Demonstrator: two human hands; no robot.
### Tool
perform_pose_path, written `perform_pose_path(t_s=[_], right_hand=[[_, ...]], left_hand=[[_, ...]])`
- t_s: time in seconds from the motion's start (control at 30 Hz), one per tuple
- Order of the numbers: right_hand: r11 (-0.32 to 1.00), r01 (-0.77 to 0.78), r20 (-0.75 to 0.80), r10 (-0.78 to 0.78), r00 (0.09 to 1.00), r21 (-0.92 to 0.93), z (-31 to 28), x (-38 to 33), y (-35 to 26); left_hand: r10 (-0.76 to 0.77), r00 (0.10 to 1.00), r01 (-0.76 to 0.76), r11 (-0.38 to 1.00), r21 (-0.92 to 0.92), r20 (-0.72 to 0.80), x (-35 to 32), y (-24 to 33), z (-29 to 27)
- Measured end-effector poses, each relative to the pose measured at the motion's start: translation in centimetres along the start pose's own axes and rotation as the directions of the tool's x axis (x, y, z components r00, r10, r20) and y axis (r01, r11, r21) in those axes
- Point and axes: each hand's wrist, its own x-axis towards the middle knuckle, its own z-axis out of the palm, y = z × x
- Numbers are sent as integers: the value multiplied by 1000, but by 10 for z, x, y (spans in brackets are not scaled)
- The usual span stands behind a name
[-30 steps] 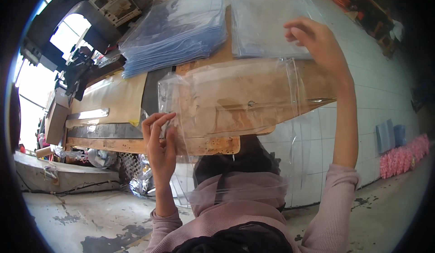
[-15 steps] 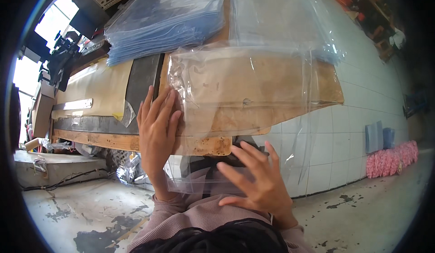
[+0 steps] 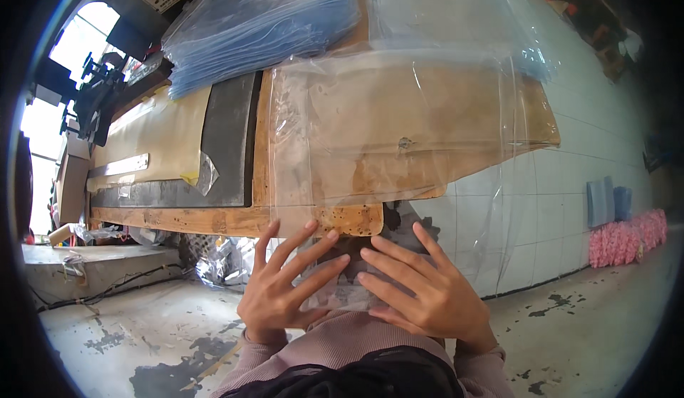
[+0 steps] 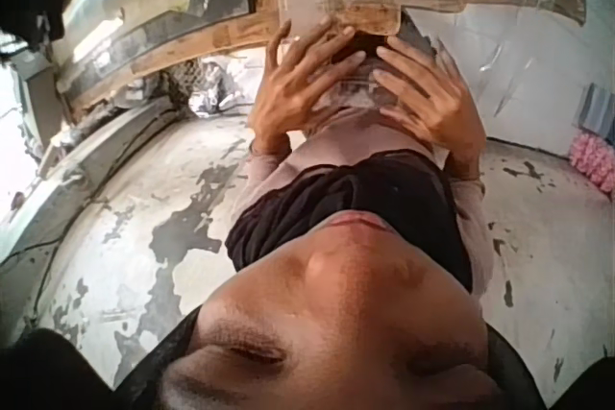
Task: The person folds large clear plastic bags by hand, smoothing each one out on a wooden table before stacking it on top of a pile of already folded bags.
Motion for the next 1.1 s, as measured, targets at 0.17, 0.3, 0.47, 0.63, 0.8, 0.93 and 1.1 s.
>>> perform_pose_path(t_s=[0.17, 0.3, 0.47, 0.63, 0.8, 0.93, 1.1], right_hand=[[959, 58, -273, -137, 952, -279, 6, -10, -19], [783, 444, -309, -594, 743, -436, 38, -10, -20], [905, 299, -251, -378, 891, -303, 47, 0, -8], [935, 184, -94, -222, 971, -304, 52, 8, -3], [982, 33, -24, -38, 999, -188, 53, 14, -4], [976, -18, -71, 3, 997, -217, 55, 24, 4], [998, -31, -225, 19, 974, -49, 42, 47, 7]], left_hand=[[-15, 998, 25, 986, -164, 63, 11, 0, -19], [-11, 1000, 14, 989, -146, 20, 22, 8, -19], [10, 999, -5, 992, -127, 38, 19, 13, -17], [54, 994, -46, 995, -86, 98, 15, 10, -16], [136, 984, -140, 990, 26, 112, 18, 17, -16], [199, 979, -200, 979, 25, 44, 17, 30, -10], [391, 920, -389, 918, 78, -7, 15, 44, 7]])
